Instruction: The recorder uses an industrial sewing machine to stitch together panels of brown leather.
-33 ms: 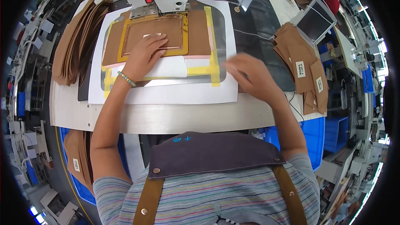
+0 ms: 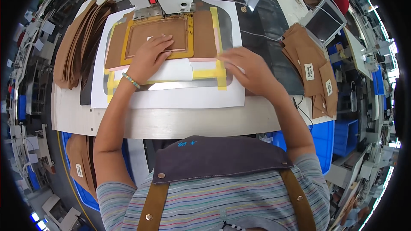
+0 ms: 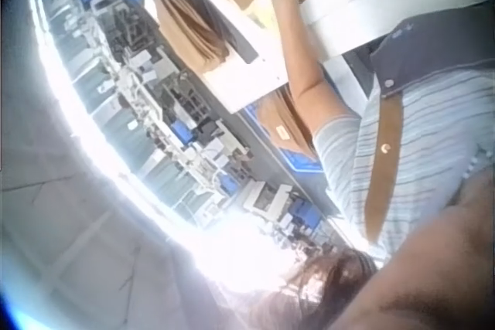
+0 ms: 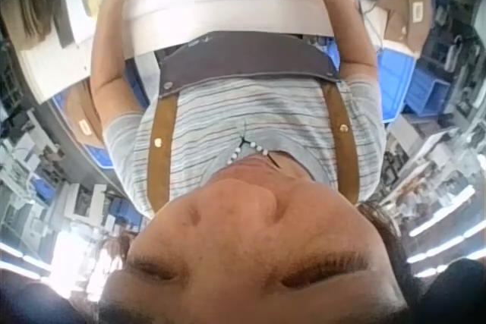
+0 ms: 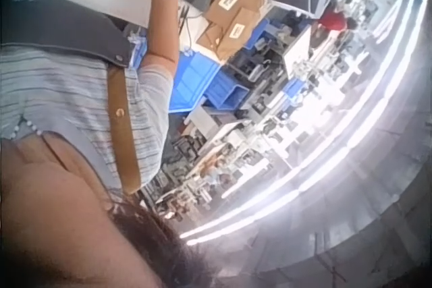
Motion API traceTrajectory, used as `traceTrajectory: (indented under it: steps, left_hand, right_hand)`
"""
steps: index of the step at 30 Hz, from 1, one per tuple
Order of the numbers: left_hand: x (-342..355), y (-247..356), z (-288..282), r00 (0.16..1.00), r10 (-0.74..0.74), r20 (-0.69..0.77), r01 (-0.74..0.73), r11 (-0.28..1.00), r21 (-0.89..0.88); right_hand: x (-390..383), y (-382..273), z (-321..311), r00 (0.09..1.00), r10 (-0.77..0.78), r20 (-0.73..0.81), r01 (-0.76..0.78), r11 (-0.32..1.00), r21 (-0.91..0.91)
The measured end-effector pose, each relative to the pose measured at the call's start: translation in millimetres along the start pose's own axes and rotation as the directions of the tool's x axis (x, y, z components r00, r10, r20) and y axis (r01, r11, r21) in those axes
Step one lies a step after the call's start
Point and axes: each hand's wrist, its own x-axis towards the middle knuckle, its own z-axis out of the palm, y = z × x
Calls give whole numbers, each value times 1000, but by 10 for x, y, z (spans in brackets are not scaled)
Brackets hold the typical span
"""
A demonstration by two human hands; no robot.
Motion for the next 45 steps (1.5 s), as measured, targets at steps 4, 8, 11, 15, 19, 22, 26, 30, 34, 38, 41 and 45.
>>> traceTrajectory:
  steps: [4, 8, 11, 15, 19, 22, 26, 30, 34, 38, 41, 45]
  left_hand:
    - [105, -96, 30, 993, 0, 117, -2, 1000, 23]
    - [60, -78, -23, 987, 70, 144, -77, 996, 46]
    - [45, -88, -121, 970, 58, 238, -67, 997, 29]
    - [129, -153, -199, 949, 118, 293, -135, 990, 35]
    - [205, -212, -194, 938, 187, 291, -198, 980, 9]
    - [221, -234, -192, 941, 182, 286, -184, 983, -21]
    - [254, -263, -195, 940, 172, 295, -168, 985, -39]
    - [299, -293, -192, 938, 175, 298, -173, 984, -32]
    - [343, -312, -172, 940, 163, 298, -166, 986, -18]
    - [410, -358, -152, 944, 157, 290, -160, 987, -13]
    - [493, -434, -117, 948, 162, 272, -166, 986, -8]
    - [581, -542, -37, 958, 181, 222, -188, 982, 12]
  right_hand:
    - [684, 283, 684, 960, -263, 98, 276, 951, -143]
    - [752, 326, 871, 953, -286, 98, 299, 937, -182]
    - [716, 294, 890, 960, -279, 31, 281, 949, -143]
    - [734, 269, 919, 945, -325, -35, 315, 934, -170]
    - [732, 241, 893, 953, -303, -29, 295, 942, -160]
    - [759, 218, 880, 956, -293, -20, 286, 945, -161]
    - [793, 220, 858, 961, -275, 19, 274, 947, -170]
    - [802, 228, 842, 967, -252, 46, 256, 951, -172]
    - [810, 242, 855, 971, -231, 66, 240, 948, -210]
    - [855, 278, 893, 979, -199, 47, 204, 946, -252]
    - [887, 309, 915, 988, -149, 44, 155, 963, -221]
    - [857, 371, 879, 991, -131, -21, 118, 941, -316]
